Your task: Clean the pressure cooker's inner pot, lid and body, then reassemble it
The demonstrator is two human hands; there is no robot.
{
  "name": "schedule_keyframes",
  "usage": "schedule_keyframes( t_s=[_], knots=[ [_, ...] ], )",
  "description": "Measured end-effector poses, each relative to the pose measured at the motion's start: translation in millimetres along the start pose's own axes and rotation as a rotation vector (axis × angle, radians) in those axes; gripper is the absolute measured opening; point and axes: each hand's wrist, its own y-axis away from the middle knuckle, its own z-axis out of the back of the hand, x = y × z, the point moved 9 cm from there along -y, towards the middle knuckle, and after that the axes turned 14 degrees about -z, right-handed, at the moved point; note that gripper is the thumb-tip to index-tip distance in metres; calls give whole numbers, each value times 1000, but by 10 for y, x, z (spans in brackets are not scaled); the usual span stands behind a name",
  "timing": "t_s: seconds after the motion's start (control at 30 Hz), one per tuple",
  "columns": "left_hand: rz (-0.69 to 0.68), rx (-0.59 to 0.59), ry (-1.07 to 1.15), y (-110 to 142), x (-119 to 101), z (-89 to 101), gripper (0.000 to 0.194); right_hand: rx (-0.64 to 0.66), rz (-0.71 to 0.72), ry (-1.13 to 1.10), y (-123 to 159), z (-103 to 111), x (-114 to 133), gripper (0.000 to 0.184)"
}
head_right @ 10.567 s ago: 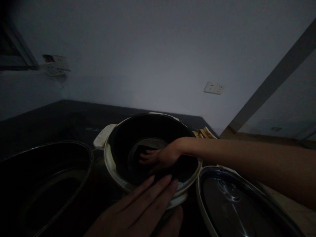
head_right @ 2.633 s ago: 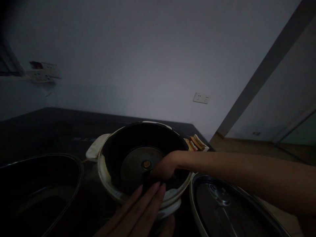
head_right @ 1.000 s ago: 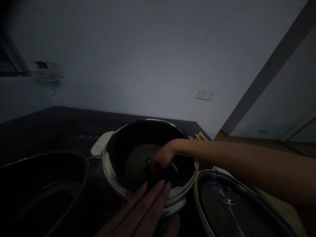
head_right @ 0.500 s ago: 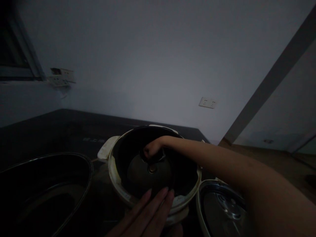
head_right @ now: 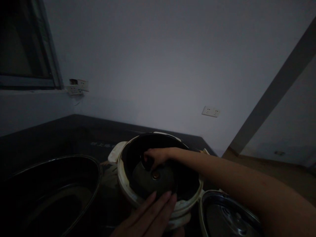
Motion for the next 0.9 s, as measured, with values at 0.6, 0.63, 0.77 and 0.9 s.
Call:
schedule_keyframes(
  t_s=[0.6,0.63,0.77,0.9],
  knots=[
    [16,120,228,22,90,-71,50,-642,-229,-536,1281,1030,-704,28],
    [18,124,228,9,92,-59,49,-758,-307,-536,1439,1130,-885,28],
    [44,47,210,-61,126,74,42,-1057,-558,-396,1805,1303,-1324,35],
    [-38,-17,165,-219,125,263,28,-955,-570,-336,1449,1038,-1337,33]
  ],
)
